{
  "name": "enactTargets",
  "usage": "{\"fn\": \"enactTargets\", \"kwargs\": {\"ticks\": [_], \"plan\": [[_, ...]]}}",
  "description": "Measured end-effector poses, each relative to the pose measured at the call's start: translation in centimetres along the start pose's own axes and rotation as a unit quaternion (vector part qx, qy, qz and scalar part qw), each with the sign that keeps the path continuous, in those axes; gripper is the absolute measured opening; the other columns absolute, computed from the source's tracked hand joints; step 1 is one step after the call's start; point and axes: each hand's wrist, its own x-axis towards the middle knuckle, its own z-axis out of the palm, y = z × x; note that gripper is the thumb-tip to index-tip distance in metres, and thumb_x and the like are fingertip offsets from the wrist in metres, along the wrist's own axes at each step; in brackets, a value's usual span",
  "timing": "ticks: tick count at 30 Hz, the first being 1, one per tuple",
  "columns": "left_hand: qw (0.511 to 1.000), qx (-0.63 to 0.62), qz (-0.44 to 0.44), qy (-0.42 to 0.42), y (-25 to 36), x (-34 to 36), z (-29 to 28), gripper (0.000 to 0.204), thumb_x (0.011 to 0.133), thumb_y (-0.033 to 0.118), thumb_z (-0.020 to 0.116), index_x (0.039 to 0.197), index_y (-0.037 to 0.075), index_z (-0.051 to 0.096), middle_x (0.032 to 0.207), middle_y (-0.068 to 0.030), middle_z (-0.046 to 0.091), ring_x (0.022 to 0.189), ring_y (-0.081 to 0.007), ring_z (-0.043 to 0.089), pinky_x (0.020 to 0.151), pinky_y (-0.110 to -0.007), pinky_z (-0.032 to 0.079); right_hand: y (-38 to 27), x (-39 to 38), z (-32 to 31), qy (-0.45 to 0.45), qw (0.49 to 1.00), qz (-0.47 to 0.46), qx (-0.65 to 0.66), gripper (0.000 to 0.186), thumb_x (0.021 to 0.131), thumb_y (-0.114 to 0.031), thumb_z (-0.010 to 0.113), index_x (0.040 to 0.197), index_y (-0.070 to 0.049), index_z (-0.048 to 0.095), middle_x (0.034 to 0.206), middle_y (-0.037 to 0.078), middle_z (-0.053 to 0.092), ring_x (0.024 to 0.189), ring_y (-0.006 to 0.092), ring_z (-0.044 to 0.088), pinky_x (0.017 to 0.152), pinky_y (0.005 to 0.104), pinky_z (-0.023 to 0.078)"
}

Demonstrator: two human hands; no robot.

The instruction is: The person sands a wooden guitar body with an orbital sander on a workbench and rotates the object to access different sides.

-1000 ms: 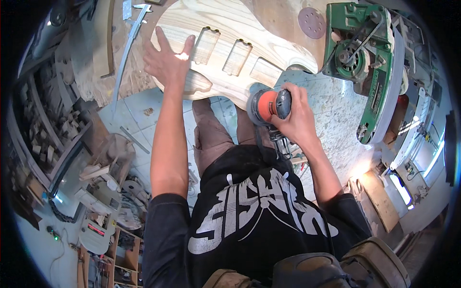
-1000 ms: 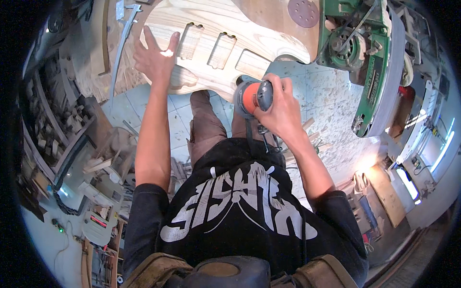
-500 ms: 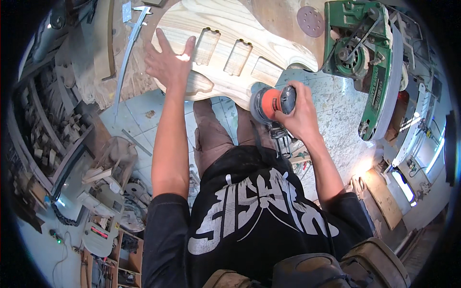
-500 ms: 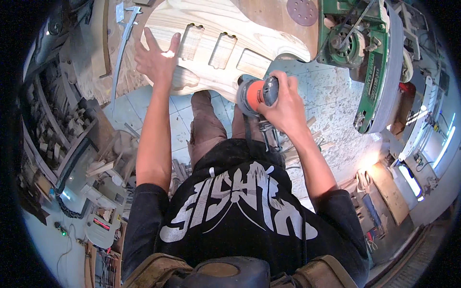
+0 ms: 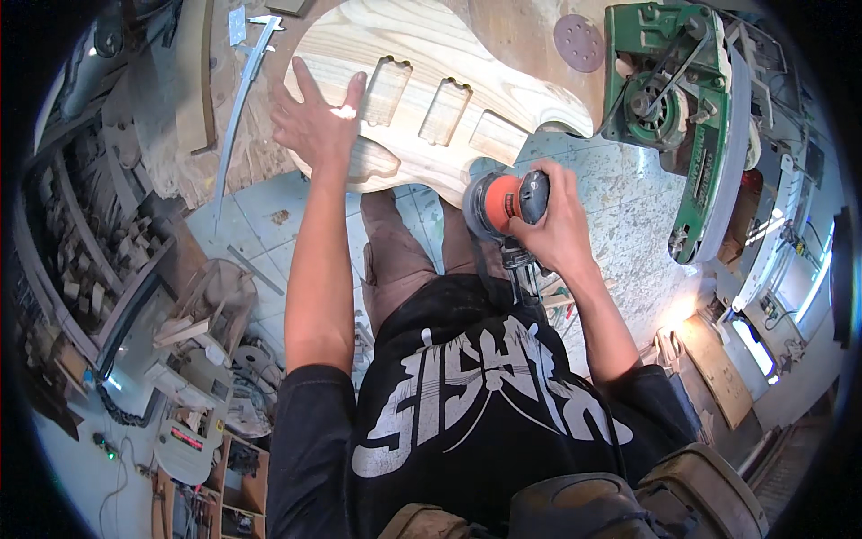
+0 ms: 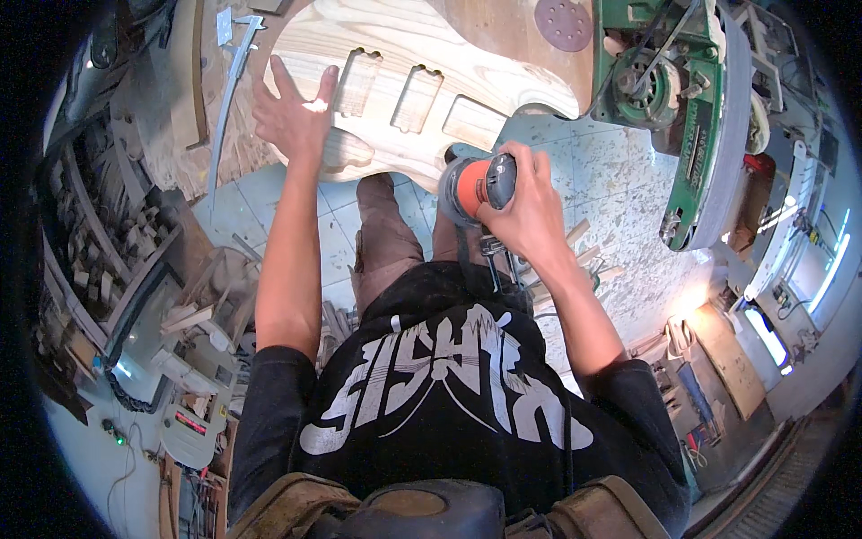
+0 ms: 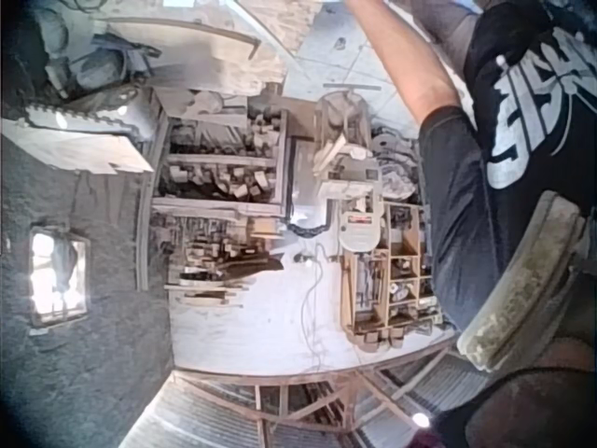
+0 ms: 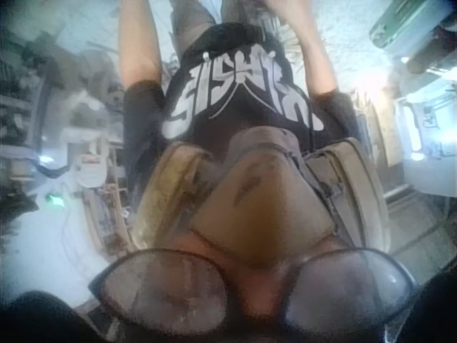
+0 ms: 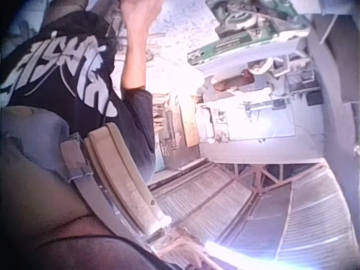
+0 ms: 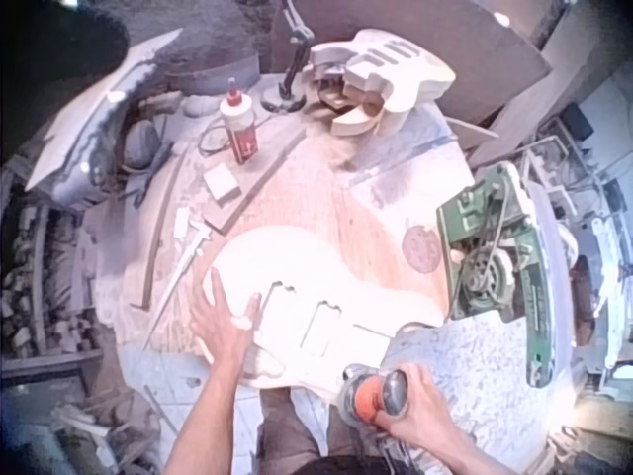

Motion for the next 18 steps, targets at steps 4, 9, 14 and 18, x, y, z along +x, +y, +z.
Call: {"fn": "enactTargets", "kwargs": {"ticks": [4,9,14,18], "plan": [[1.0,0.0,-0.001,-0.001,-0.1,0.0,0.0,0.102,0.086,0.081,0.061,0.164,0.02,0.038,0.163,-0.0231,0.03,0.134,-0.0474,0.042,0.103,-0.063,0.038,-1.1,0.3,0.0,0.01,1.0,0.016,-0.011,0.072,0.069,-0.01,0.08,0.134,-0.016,0.049,0.119,0.021,0.053,0.101,0.0489,0.066,0.087,0.0543,0.056],[1.0,0.001,0.0,-0.003,-0.1,0.0,0.0,0.101,0.085,0.08,0.062,0.163,0.02,0.038,0.163,-0.0235,0.031,0.134,-0.0476,0.042,0.102,-0.063,0.038,-0.4,0.2,0.3,0.011,1.0,0.02,0.0,0.073,0.069,-0.011,0.081,0.135,-0.016,0.048,0.119,0.021,0.054,0.102,0.0479,0.066,0.087,0.0533,0.056],[1.0,-0.003,-0.005,-0.015,0.0,0.2,-0.2,0.102,0.086,0.08,0.061,0.164,0.019,0.036,0.164,-0.0233,0.03,0.135,-0.0484,0.041,0.104,-0.062,0.037,-1.1,0.3,0.2,0.018,1.0,0.018,0.001,0.073,0.069,-0.012,0.081,0.135,-0.016,0.048,0.12,0.021,0.054,0.102,0.0476,0.066,0.088,0.0526,0.055],[1.0,-0.001,0.001,-0.014,0.0,0.1,-0.2,0.103,0.086,0.08,0.061,0.165,0.019,0.036,0.164,-0.0235,0.029,0.135,-0.0485,0.042,0.104,-0.062,0.036,-0.8,0.1,0.6,0.028,0.999,0.038,0.013,0.073,0.069,-0.012,0.081,0.135,-0.015,0.049,0.121,0.021,0.054,0.103,0.0473,0.065,0.09,0.0527,0.055]]}}
